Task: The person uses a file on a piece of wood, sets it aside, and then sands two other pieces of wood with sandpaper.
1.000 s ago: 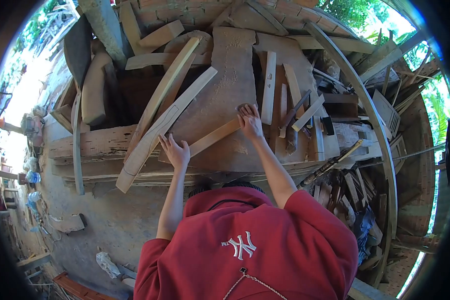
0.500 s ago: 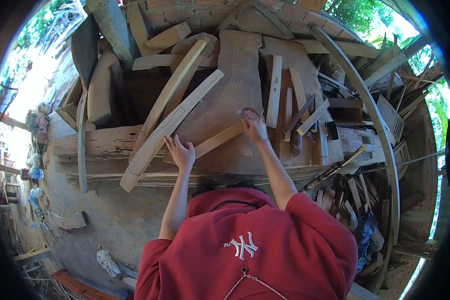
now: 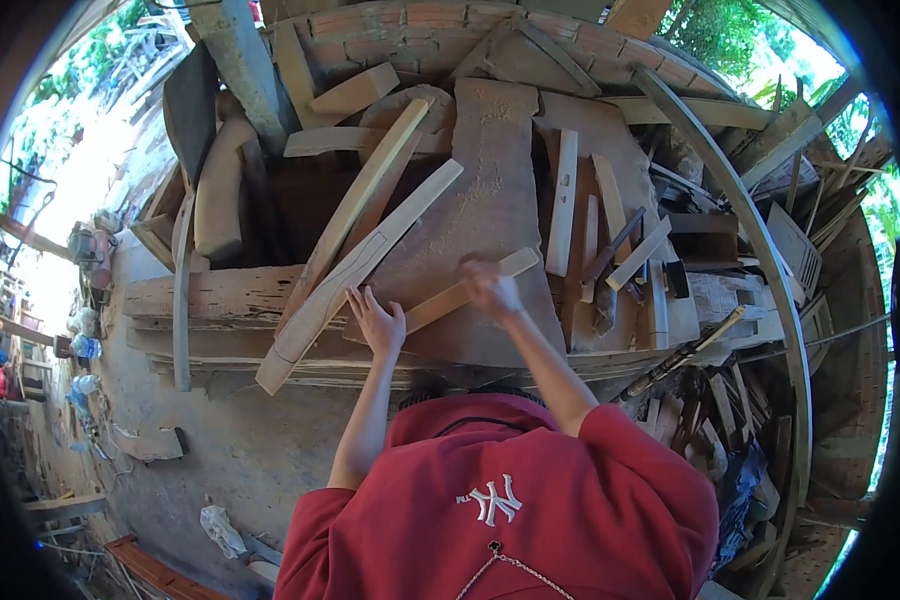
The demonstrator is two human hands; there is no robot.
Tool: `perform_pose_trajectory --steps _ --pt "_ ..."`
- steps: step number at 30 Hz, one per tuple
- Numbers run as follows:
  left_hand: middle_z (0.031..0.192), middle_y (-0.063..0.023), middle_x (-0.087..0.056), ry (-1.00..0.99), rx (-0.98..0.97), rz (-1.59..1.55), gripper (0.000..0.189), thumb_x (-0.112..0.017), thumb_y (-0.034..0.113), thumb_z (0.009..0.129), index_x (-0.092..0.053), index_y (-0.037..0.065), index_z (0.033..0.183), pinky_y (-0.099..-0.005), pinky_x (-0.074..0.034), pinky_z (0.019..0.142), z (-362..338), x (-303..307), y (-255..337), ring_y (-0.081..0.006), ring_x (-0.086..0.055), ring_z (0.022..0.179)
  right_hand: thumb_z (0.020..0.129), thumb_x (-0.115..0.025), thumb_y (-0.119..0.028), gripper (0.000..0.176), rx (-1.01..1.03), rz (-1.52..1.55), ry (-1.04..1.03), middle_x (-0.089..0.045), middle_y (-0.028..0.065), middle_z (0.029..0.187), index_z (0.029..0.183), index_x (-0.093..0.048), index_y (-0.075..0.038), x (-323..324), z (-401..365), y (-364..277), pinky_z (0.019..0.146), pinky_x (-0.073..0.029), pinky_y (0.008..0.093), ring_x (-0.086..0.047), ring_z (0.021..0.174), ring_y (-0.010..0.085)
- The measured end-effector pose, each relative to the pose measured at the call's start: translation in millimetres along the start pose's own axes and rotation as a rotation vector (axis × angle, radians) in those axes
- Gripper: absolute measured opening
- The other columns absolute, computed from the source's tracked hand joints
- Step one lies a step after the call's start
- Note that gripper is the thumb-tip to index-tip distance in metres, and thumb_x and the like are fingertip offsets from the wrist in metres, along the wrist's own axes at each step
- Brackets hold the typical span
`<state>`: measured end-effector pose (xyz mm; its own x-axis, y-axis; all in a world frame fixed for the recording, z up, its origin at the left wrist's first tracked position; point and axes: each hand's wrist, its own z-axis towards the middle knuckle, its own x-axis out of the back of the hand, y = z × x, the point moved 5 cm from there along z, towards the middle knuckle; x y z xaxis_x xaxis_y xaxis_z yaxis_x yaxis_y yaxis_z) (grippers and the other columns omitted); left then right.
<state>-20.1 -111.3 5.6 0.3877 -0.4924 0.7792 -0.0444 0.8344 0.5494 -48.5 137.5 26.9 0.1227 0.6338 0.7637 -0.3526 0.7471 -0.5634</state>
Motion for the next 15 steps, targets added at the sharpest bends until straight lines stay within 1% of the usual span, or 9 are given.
perform_pose_trajectory --steps 1,2,3,6,7,9,11,14,15 --pt "0.146 -0.0333 -0.029 -0.006 0.003 0.000 0.054 -0.056 0.015 0.084 -0.042 -0.010 0.130 -0.0470 -0.019 0.117 -1.1 0.6 0.0 -0.0434 -0.017 0.143 0.090 -0.057 -0.022 0.025 -0.207 -0.037 0.025 -0.067 0.0125 0.112 0.096 -0.068 0.000 26.6 2.8 9.2 0.094 -0.048 0.0415 -0.063 0.105 0.0302" --pt "0.146 -0.0334 -0.029 -0.002 0.001 0.002 0.053 -0.056 0.014 0.084 -0.043 -0.010 0.130 -0.0470 -0.020 0.117 -2.1 1.2 -0.2 -0.0436 -0.017 0.143 0.090 -0.056 -0.023 0.026 -0.099 -0.183 0.170 -0.066 0.0135 0.112 0.098 -0.067 0.000 33.2 2.5 43.6 0.094 -0.048 0.0423 -0.062 0.105 0.0309" --pt "0.146 -0.0335 -0.029 0.003 -0.002 0.004 0.053 -0.056 0.014 0.084 -0.043 -0.010 0.129 -0.0471 -0.020 0.117 -2.3 0.9 -0.4 -0.0439 -0.017 0.142 0.091 -0.056 -0.023 0.027 0.010 -0.329 0.316 -0.066 0.0144 0.112 0.101 -0.066 0.000 44.4 5.7 48.9 0.095 -0.047 0.0431 -0.062 0.105 0.0316" --pt "0.146 -0.0335 -0.029 0.013 -0.008 0.008 0.052 -0.056 0.014 0.084 -0.044 -0.010 0.129 -0.0472 -0.020 0.117 -0.8 0.8 -1.2 -0.0444 -0.018 0.142 0.090 -0.056 -0.024 0.027 -0.022 -0.392 0.334 -0.064 0.0149 0.114 0.098 -0.067 -0.001 33.4 -1.5 46.8 0.096 -0.046 0.0454 -0.061 0.107 0.0335" --pt "0.146 -0.0335 -0.029 0.015 -0.008 0.007 0.052 -0.056 0.014 0.084 -0.044 -0.010 0.128 -0.0473 -0.021 0.116 -1.1 0.0 0.1 -0.0446 -0.018 0.142 0.090 -0.057 -0.025 0.028 -0.156 -0.329 0.313 -0.063 0.0148 0.116 0.097 -0.067 -0.001 24.8 -3.0 35.2 0.097 -0.045 0.0458 -0.060 0.108 0.0348" --pt "0.146 -0.0336 -0.029 0.015 -0.010 0.000 0.051 -0.056 0.013 0.084 -0.044 -0.010 0.128 -0.0475 -0.021 0.116 -1.4 -0.8 2.3 -0.0447 -0.018 0.142 0.089 -0.057 -0.025 0.027 -0.179 -0.086 0.152 -0.063 0.0143 0.116 0.098 -0.066 -0.001 -6.9 -7.6 4.2 0.096 -0.046 0.0457 -0.060 0.108 0.0345" --pt "0.146 -0.0337 -0.029 0.009 -0.010 -0.006 0.051 -0.056 0.013 0.083 -0.045 -0.010 0.127 -0.0477 -0.021 0.116 -0.8 1.4 -0.1 -0.0448 -0.018 0.142 0.089 -0.057 -0.025 0.027 0.113 -0.117 0.086 -0.063 0.0135 0.114 0.103 -0.064 -0.004 -39.3 -15.5 -41.4 0.093 -0.048 0.0454 -0.060 0.106 0.0340" --pt "0.146 -0.0340 -0.029 0.000 -0.017 -0.021 0.051 -0.056 0.013 0.083 -0.045 -0.011 0.127 -0.0478 -0.021 0.116 0.1 1.3 -0.2 -0.0450 -0.018 0.142 0.089 -0.059 -0.026 0.023 0.332 -0.012 0.128 -0.067 0.0107 0.111 0.098 -0.067 -0.007 -59.5 -26.0 -79.7 0.085 -0.053 0.0424 -0.063 0.103 0.0310" --pt "0.146 -0.0342 -0.029 0.005 -0.024 -0.022 0.051 -0.056 0.013 0.083 -0.045 -0.011 0.126 -0.0478 -0.021 0.116 -0.7 1.0 -1.0 -0.0450 -0.018 0.142 0.089 -0.059 -0.027 0.023 0.299 -0.006 0.077 -0.066 0.0107 0.110 0.098 -0.067 -0.007 -58.5 -21.0 -75.6 0.088 -0.052 0.0427 -0.063 0.104 0.0313"
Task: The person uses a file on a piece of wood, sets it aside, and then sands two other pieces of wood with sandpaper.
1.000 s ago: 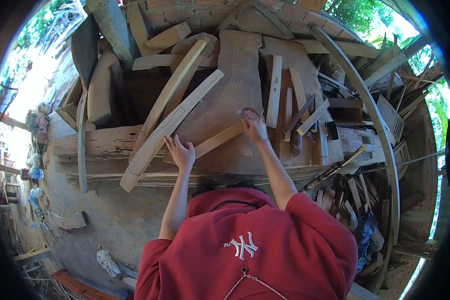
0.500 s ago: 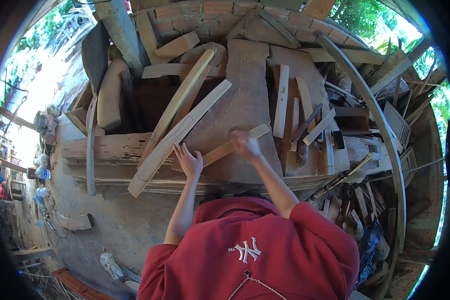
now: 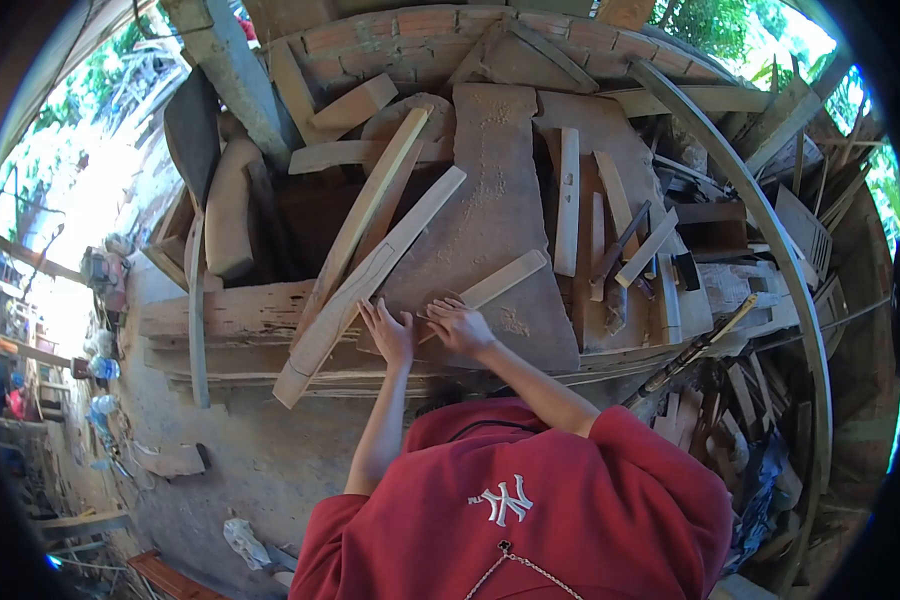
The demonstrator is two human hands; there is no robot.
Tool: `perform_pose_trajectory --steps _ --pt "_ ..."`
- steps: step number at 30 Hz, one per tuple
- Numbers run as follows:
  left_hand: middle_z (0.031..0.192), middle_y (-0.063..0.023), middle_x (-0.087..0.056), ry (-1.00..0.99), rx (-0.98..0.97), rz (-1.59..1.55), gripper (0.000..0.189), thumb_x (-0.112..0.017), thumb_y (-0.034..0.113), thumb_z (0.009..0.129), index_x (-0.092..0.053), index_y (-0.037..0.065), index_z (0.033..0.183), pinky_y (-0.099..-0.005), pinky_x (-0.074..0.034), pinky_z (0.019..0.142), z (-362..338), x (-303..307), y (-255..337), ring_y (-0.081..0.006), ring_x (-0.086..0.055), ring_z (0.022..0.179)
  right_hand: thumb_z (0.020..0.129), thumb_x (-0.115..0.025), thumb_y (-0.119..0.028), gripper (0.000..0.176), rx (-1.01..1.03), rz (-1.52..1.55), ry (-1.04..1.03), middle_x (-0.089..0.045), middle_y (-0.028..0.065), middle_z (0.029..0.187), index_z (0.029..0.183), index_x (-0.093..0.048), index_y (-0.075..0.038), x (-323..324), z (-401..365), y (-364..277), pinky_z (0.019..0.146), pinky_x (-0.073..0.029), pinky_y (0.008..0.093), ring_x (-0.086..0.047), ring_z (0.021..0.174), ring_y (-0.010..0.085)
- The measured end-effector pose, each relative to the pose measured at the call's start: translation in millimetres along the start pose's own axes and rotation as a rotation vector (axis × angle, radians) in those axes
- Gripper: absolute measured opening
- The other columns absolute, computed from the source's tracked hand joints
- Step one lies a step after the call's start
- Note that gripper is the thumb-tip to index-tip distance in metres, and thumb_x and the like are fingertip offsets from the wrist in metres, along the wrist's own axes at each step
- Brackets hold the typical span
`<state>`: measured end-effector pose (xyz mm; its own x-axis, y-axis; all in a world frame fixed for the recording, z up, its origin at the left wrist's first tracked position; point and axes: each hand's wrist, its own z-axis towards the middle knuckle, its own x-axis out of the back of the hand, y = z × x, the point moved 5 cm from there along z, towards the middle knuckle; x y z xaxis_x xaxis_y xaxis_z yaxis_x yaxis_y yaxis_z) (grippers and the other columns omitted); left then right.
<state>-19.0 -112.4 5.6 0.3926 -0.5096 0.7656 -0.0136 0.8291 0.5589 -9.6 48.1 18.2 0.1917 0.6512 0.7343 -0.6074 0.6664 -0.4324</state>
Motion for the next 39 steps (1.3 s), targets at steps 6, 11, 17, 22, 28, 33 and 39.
perform_pose_trajectory --steps 6,11,17,22,28,33,39 --pt "0.145 -0.0358 -0.029 0.005 -0.010 0.021 0.052 -0.056 0.015 0.083 -0.045 -0.011 0.127 -0.0472 -0.020 0.117 -0.1 -1.6 0.8 -0.0450 -0.018 0.142 0.088 -0.059 -0.028 0.023 -0.377 -0.232 0.006 -0.067 0.0122 0.104 0.096 -0.066 -0.007 79.0 -7.4 114.8 0.090 -0.050 0.0438 -0.062 0.102 0.0328" --pt "0.145 -0.0355 -0.029 0.001 -0.008 0.027 0.052 -0.056 0.015 0.083 -0.046 -0.011 0.127 -0.0471 -0.020 0.117 -0.9 -1.9 1.6 -0.0450 -0.018 0.142 0.089 -0.058 -0.026 0.025 -0.437 -0.226 0.088 -0.066 0.0148 0.107 0.099 -0.065 -0.004 66.7 -2.3 95.7 0.095 -0.047 0.0443 -0.060 0.108 0.0364" --pt "0.146 -0.0345 -0.028 -0.004 -0.013 -0.009 0.051 -0.057 0.015 0.082 -0.047 -0.010 0.126 -0.0473 -0.020 0.117 0.8 -6.3 -8.6 -0.0445 -0.017 0.143 0.089 -0.059 -0.025 0.029 -0.066 -0.053 -0.046 -0.064 0.0150 0.110 0.110 -0.062 -0.004 3.1 2.8 -21.9 0.094 -0.049 0.0434 -0.060 0.108 0.0320" --pt "0.148 -0.0339 -0.025 -0.028 0.017 -0.019 0.050 -0.055 0.015 0.083 -0.047 -0.009 0.127 -0.0476 -0.019 0.117 -0.8 -4.3 -3.5 -0.0438 -0.016 0.143 0.089 -0.058 -0.024 0.024 -0.382 -0.002 0.005 -0.065 0.0116 0.104 0.098 -0.064 -0.003 64.4 -2.8 47.3 0.096 -0.047 0.0411 -0.061 0.104 0.0318" --pt "0.148 -0.0345 -0.023 -0.033 0.013 -0.032 0.050 -0.054 0.015 0.084 -0.048 -0.009 0.127 -0.0489 -0.019 0.117 -1.4 -2.8 -3.4 -0.0440 -0.015 0.143 0.091 -0.058 -0.022 0.029 -0.385 -0.371 0.231 -0.065 0.0133 0.120 0.109 -0.068 -0.002 89.2 -18.6 99.9 0.102 -0.044 0.0405 -0.058 0.116 0.0308" --pt "0.149 -0.0354 -0.021 -0.040 -0.037 -0.062 0.047 -0.055 0.015 0.083 -0.048 -0.007 0.125 -0.0511 -0.018 0.117 -0.3 -2.8 -2.5 -0.0467 -0.013 0.143 0.092 -0.057 -0.021 0.030 -0.556 -0.421 0.362 -0.065 0.0143 0.120 0.112 -0.067 -0.002 73.1 -15.2 95.0 0.105 -0.041 0.0394 -0.058 0.118 0.0306" --pt "0.149 -0.0354 -0.020 -0.123 -0.114 -0.103 0.047 -0.056 0.013 0.083 -0.048 -0.007 0.125 -0.0510 -0.018 0.117 2.6 -7.2 -1.6 -0.0464 -0.010 0.143 0.093 -0.058 -0.023 0.030 -0.591 -0.395 0.365 -0.064 0.0130 0.121 0.113 -0.068 -0.003 75.7 -15.7 91.0 0.106 -0.040 0.0383 -0.057 0.119 0.0274"
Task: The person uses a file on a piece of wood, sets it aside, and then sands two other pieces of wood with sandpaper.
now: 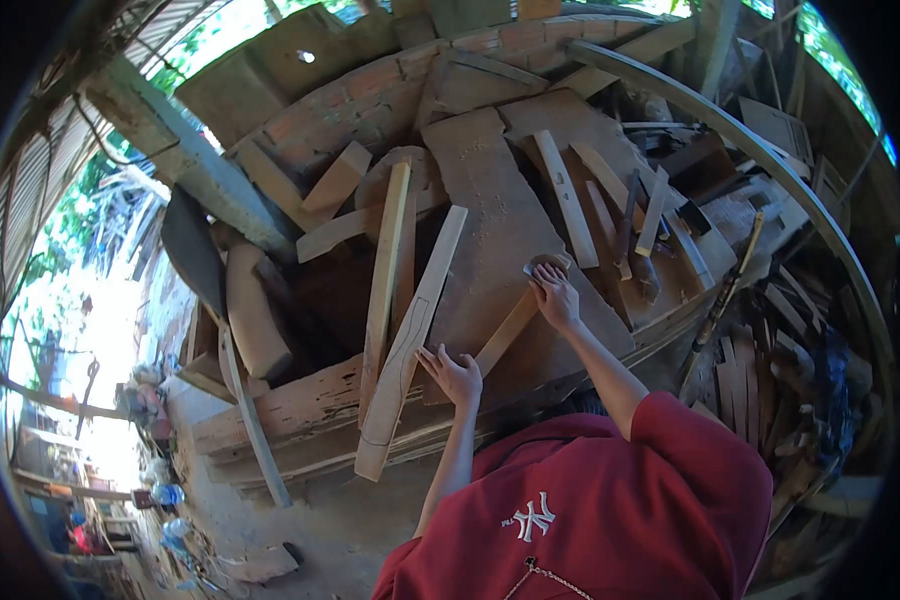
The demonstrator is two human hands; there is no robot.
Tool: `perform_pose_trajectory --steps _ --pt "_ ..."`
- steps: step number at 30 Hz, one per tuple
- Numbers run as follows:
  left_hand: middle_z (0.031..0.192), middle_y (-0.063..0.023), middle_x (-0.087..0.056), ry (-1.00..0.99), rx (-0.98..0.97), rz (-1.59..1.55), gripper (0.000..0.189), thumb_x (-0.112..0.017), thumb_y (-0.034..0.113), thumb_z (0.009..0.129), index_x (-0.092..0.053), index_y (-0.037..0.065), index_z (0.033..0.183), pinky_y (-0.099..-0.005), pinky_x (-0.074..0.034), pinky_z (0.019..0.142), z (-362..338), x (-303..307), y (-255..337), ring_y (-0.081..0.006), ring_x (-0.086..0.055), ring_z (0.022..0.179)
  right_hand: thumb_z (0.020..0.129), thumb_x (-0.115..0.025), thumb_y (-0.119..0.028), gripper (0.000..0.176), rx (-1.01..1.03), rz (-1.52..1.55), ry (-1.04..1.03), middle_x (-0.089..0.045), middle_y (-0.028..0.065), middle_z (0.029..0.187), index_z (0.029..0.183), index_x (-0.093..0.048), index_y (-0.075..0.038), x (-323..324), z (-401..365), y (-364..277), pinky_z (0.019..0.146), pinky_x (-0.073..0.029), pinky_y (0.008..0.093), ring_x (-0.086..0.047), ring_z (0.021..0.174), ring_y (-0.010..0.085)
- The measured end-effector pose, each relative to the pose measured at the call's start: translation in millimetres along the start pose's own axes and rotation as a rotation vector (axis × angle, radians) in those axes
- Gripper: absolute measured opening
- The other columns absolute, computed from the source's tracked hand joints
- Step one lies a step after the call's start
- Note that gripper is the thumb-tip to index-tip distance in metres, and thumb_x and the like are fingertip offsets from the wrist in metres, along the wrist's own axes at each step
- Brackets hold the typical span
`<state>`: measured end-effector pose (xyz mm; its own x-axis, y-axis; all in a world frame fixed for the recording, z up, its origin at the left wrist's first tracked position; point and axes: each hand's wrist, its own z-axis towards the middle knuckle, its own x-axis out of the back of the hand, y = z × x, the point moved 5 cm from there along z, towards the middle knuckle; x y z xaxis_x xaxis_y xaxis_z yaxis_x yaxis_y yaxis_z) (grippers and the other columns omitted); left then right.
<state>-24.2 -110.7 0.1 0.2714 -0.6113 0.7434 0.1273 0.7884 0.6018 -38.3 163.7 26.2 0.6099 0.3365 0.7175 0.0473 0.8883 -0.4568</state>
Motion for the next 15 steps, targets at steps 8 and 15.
perform_pose_trajectory --steps 8,15 --pt "0.150 -0.0354 -0.019 -0.099 -0.045 0.014 0.048 -0.055 0.014 0.084 -0.047 -0.007 0.127 -0.0504 -0.016 0.117 1.2 -2.4 1.1 -0.0454 -0.008 0.144 0.093 -0.058 -0.023 0.028 -0.047 -0.026 0.022 -0.064 0.0104 0.123 0.113 -0.068 -0.006 1.4 -2.2 -6.0 0.107 -0.040 0.0383 -0.055 0.121 0.0263" --pt "0.149 -0.0363 -0.019 -0.060 -0.033 -0.005 0.048 -0.055 0.014 0.084 -0.046 -0.006 0.127 -0.0508 -0.014 0.117 -1.8 -3.6 -0.3 -0.0454 -0.007 0.144 0.093 -0.058 -0.022 0.028 -0.041 -0.019 0.039 -0.064 0.0116 0.122 0.113 -0.068 -0.006 2.4 -2.4 -7.4 0.106 -0.040 0.0382 -0.056 0.121 0.0273"
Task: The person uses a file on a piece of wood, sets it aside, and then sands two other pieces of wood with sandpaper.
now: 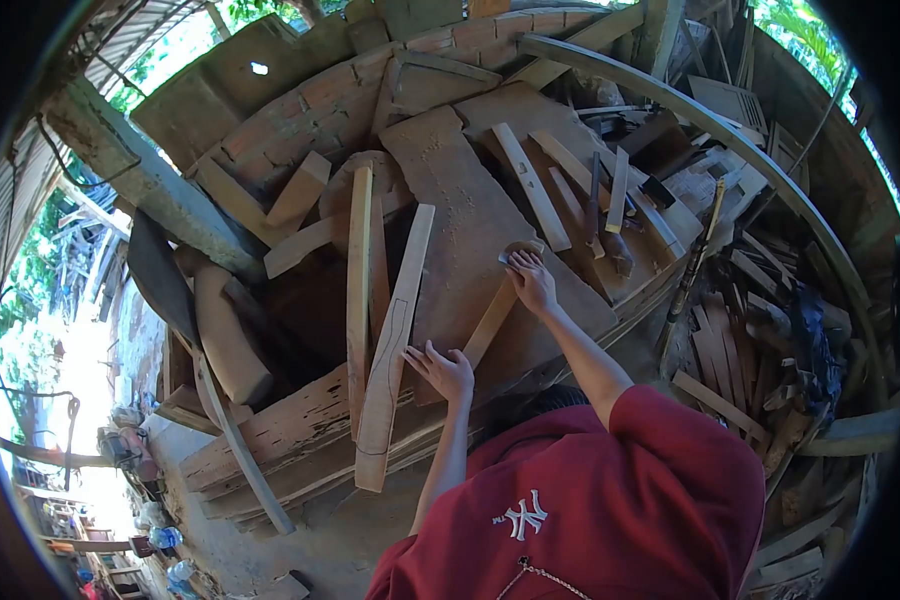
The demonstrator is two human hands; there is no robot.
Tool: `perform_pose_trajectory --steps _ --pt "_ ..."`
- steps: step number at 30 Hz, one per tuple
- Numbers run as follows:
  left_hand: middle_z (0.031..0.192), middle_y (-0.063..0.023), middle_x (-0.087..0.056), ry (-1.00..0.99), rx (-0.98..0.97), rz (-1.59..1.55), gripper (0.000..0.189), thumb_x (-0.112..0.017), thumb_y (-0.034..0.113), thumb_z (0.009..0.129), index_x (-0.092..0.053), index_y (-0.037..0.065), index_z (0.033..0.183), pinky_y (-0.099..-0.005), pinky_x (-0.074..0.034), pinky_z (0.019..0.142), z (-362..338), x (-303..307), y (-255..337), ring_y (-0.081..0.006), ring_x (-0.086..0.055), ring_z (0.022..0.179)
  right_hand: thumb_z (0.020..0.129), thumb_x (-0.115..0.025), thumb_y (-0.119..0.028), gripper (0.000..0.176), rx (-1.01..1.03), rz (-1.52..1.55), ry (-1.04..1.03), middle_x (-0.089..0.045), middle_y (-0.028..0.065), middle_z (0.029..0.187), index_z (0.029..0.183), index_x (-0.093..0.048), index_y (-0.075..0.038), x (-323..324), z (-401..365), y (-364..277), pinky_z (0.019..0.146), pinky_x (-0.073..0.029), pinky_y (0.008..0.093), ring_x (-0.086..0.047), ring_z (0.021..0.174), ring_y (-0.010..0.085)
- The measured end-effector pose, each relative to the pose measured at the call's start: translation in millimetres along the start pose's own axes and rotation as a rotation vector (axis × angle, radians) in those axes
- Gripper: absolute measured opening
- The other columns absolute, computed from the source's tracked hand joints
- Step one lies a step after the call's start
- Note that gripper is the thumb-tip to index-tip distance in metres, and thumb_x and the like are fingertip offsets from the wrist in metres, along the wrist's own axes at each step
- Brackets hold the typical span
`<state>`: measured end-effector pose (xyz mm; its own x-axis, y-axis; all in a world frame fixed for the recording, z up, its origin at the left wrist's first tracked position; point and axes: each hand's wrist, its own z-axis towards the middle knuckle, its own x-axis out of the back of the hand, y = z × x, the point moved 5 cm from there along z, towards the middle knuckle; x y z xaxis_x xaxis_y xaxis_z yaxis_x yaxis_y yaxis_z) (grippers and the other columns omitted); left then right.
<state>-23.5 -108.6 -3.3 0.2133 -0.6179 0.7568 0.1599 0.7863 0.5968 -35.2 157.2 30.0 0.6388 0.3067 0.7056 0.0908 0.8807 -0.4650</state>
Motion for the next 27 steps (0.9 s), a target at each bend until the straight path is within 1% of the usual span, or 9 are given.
perform_pose_trajectory --steps 4,7,10,13,17,20,23,26,27 --pt "0.149 -0.0367 -0.019 0.012 -0.044 0.016 0.048 -0.054 0.014 0.084 -0.046 -0.006 0.127 -0.0515 -0.015 0.117 2.3 2.1 -0.6 -0.0462 -0.007 0.144 0.093 -0.057 -0.023 0.029 -0.023 -0.006 0.019 -0.063 0.0125 0.122 0.114 -0.068 -0.006 -8.0 0.0 1.2 0.106 -0.040 0.0385 -0.056 0.120 0.0279" --pt "0.148 -0.0378 -0.019 -0.021 -0.039 0.009 0.049 -0.054 0.014 0.084 -0.045 -0.006 0.127 -0.0523 -0.015 0.117 1.9 3.1 -0.2 -0.0478 -0.006 0.143 0.093 -0.058 -0.023 0.029 -0.080 0.003 0.010 -0.062 0.0135 0.123 0.113 -0.068 -0.004 -10.1 -0.3 0.5 0.105 -0.041 0.0389 -0.055 0.121 0.0299" --pt "0.148 -0.0392 -0.018 -0.025 -0.046 0.035 0.048 -0.053 0.015 0.086 -0.044 -0.006 0.128 -0.0537 -0.014 0.116 1.5 3.7 0.7 -0.0496 -0.005 0.143 0.093 -0.057 -0.025 0.031 -0.101 -0.011 -0.007 -0.062 0.0131 0.124 0.115 -0.067 -0.006 -9.2 -3.1 -2.4 0.107 -0.040 0.0383 -0.054 0.122 0.0280" --pt "0.147 -0.0402 -0.017 -0.015 -0.092 0.032 0.049 -0.053 0.015 0.087 -0.043 -0.008 0.129 -0.0562 -0.016 0.115 0.9 3.8 0.2 -0.0515 -0.005 0.142 0.094 -0.056 -0.026 0.032 -0.099 0.006 -0.027 -0.062 0.0127 0.125 0.116 -0.066 -0.006 -7.2 -8.5 -3.2 0.106 -0.040 0.0381 -0.054 0.123 0.0282" --pt "0.148 -0.0382 -0.018 0.029 -0.142 0.070 0.048 -0.052 0.015 0.089 -0.042 -0.007 0.131 -0.0561 -0.018 0.114 3.3 7.0 2.4 -0.0497 -0.008 0.143 0.093 -0.056 -0.027 0.033 -0.106 -0.007 -0.053 -0.061 0.0118 0.126 0.117 -0.066 -0.005 -0.6 -13.3 -6.3 0.106 -0.040 0.0380 -0.053 0.123 0.0285" --pt "0.150 -0.0341 -0.019 0.037 -0.251 -0.030 0.050 -0.055 0.019 0.091 -0.042 -0.005 0.133 -0.0548 -0.021 0.114 4.5 5.4 3.6 -0.0472 -0.013 0.143 0.093 -0.056 -0.027 0.034 -0.095 -0.017 -0.063 -0.060 0.0124 0.128 0.118 -0.065 -0.005 -0.8 -13.8 -5.7 0.106 -0.040 0.0376 -0.053 0.124 0.0290" --pt "0.151 -0.0305 -0.020 -0.012 -0.358 -0.024 0.060 -0.062 0.031 0.090 -0.040 -0.002 0.135 -0.0528 -0.023 0.114 1.6 15.3 17.4 -0.0455 -0.017 0.142 0.093 -0.056 -0.026 0.035 -0.041 -0.044 -0.062 -0.060 0.0128 0.128 0.120 -0.064 -0.004 -2.1 -15.0 -5.4 0.107 -0.039 0.0372 -0.052 0.124 0.0296" --pt "0.152 -0.0294 -0.019 -0.156 -0.424 -0.148 0.074 -0.071 0.037 0.084 -0.037 0.000 0.138 -0.0516 -0.024 0.114 -2.7 30.7 27.6 -0.0452 -0.017 0.142 0.094 -0.056 -0.026 0.035 -0.047 -0.028 -0.058 -0.061 0.0131 0.127 0.119 -0.064 -0.003 0.0 -15.1 -7.0 0.107 -0.038 0.0381 -0.052 0.124 0.0300" --pt "0.152 -0.0295 -0.018 -0.180 -0.408 -0.135 0.076 -0.073 0.036 0.081 -0.038 0.000 0.137 -0.0515 -0.024 0.114 -4.6 34.5 27.5 -0.0452 -0.016 0.142 0.094 -0.056 -0.026 0.035 -0.039 -0.026 -0.057 -0.061 0.0132 0.127 0.119 -0.064 -0.003 0.1 -13.8 -6.9 0.107 -0.038 0.0386 -0.052 0.124 0.0299"
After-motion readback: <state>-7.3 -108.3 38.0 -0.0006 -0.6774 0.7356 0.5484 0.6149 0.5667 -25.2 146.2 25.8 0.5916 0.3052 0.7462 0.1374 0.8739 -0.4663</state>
